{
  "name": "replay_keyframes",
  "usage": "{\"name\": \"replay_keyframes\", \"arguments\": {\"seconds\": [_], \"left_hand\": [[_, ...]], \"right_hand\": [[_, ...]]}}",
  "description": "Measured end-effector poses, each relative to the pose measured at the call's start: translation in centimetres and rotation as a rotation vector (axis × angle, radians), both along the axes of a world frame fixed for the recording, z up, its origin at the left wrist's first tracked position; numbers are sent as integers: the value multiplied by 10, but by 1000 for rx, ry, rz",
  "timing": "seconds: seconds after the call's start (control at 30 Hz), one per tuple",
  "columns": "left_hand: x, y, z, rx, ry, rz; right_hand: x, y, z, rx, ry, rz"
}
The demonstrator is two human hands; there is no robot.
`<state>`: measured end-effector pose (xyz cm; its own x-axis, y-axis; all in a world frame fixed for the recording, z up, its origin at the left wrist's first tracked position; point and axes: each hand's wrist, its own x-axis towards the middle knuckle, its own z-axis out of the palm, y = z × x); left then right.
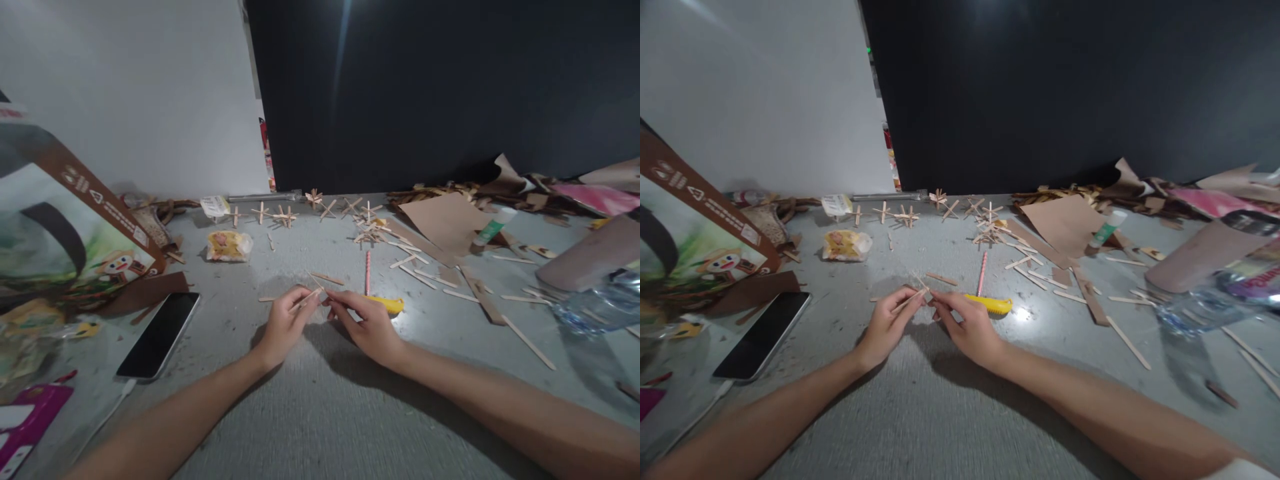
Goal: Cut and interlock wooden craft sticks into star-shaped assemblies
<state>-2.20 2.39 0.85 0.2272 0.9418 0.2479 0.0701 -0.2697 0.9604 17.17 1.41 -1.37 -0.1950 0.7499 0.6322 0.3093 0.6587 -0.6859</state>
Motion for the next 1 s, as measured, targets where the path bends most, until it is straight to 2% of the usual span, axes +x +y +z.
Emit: {"name": "replay_keyframes", "arguments": {"seconds": [0.4,0.57,0.77,0.87,1.0], "left_hand": [[-3,7,-7,-24,-56,-11],[-3,8,-4,-14,-45,-34],[-4,9,-5,-23,-44,-58],[-5,11,-10,-69,-83,-64],[-6,9,-11,-113,-91,-121]], "right_hand": [[-3,-4,-3,62,-97,-10],[-2,-1,-3,80,-110,21],[1,0,6,97,-57,29],[3,1,12,30,-1,65],[4,7,13,-177,163,120]]}}
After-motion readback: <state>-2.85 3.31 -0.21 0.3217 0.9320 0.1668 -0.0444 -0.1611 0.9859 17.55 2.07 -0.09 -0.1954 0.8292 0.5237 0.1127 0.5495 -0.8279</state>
